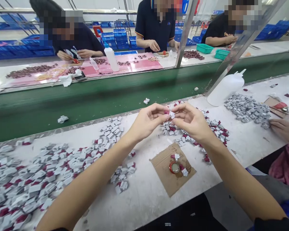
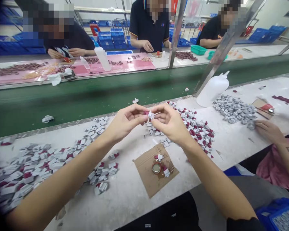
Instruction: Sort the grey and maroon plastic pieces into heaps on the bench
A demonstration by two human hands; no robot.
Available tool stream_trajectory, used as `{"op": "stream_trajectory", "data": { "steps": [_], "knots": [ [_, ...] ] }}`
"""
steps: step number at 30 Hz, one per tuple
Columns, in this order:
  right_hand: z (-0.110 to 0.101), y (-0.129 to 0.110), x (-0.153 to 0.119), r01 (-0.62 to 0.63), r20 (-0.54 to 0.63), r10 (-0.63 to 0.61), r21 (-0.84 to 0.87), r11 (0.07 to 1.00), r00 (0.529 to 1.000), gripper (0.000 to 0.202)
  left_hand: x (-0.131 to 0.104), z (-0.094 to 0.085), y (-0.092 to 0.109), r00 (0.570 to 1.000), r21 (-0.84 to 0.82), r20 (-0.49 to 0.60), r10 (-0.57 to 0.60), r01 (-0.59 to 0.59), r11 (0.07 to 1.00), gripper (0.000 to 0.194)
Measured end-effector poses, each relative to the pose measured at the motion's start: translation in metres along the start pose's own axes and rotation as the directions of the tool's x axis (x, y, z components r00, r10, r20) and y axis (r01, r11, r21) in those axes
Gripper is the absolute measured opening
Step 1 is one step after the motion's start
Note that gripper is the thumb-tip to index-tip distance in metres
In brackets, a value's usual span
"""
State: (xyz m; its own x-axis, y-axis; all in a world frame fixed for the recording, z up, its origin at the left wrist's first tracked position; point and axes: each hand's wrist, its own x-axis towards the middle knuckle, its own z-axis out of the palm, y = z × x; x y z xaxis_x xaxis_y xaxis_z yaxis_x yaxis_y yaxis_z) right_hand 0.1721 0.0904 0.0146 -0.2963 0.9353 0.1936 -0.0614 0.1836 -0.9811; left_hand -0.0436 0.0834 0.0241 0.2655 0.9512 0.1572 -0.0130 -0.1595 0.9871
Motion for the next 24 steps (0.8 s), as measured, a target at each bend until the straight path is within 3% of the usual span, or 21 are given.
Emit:
{"op": "stream_trajectory", "data": {
  "steps": [4, 10, 12, 14, 15, 17, 19, 20, 22, 24],
  "knots": [
    [0.001, 0.003, -0.026, -0.093, -0.017, 0.094, 0.034, 0.995, 0.995, 0.040, -0.024, 0.008, -0.004, 1.000, 0.015, 0.022, 0.005, -0.005, 1.000, 0.026],
    [0.001, 0.005, -0.077, -0.055, -0.025, 0.052, -0.110, 0.992, 0.998, 0.023, -0.071, 0.032, -0.010, 0.994, 0.043, 0.073, -0.082, 0.079, 0.996, 0.018],
    [-0.005, 0.005, -0.095, -0.052, -0.003, 0.052, -0.176, 0.983, 0.999, 0.016, -0.085, 0.032, -0.008, 0.987, 0.137, 0.109, -0.121, 0.105, 0.985, 0.021],
    [-0.014, 0.005, -0.113, -0.056, -0.015, 0.054, -0.252, 0.966, 0.998, 0.013, -0.095, 0.020, -0.008, 0.988, 0.357, 0.093, -0.127, 0.086, 0.930, 0.025],
    [-0.019, 0.006, -0.122, -0.061, -0.033, 0.054, -0.288, 0.956, 0.998, 0.013, -0.098, 0.010, -0.009, 0.991, 0.504, 0.047, -0.125, 0.085, 0.859, 0.026],
    [-0.028, 0.009, -0.137, -0.078, -0.069, 0.057, -0.342, 0.936, 0.996, 0.013, -0.102, -0.016, -0.015, 0.988, 0.763, -0.117, -0.097, 0.152, 0.628, 0.029],
    [-0.032, 0.013, -0.151, -0.099, -0.084, 0.073, -0.376, 0.921, 0.994, 0.013, -0.103, -0.045, -0.024, 0.952, 0.877, -0.305, -0.018, 0.288, 0.385, 0.032],
    [-0.032, 0.015, -0.156, -0.108, -0.086, 0.081, -0.388, 0.915, 0.993, 0.012, -0.103, -0.057, -0.028, 0.930, 0.889, -0.366, 0.029, 0.340, 0.308, 0.032],
    [-0.030, 0.018, -0.165, -0.115, -0.084, 0.088, -0.402, 0.909, 0.993, 0.011, -0.103, -0.076, -0.036, 0.898, 0.883, -0.431, 0.088, 0.400, 0.248, 0.029],
    [-0.024, 0.019, -0.169, -0.111, -0.079, 0.086, -0.405, 0.907, 0.993, 0.009, -0.103, -0.086, -0.041, 0.889, 0.872, -0.449, 0.092, 0.413, 0.262, 0.031]
  ]
}}
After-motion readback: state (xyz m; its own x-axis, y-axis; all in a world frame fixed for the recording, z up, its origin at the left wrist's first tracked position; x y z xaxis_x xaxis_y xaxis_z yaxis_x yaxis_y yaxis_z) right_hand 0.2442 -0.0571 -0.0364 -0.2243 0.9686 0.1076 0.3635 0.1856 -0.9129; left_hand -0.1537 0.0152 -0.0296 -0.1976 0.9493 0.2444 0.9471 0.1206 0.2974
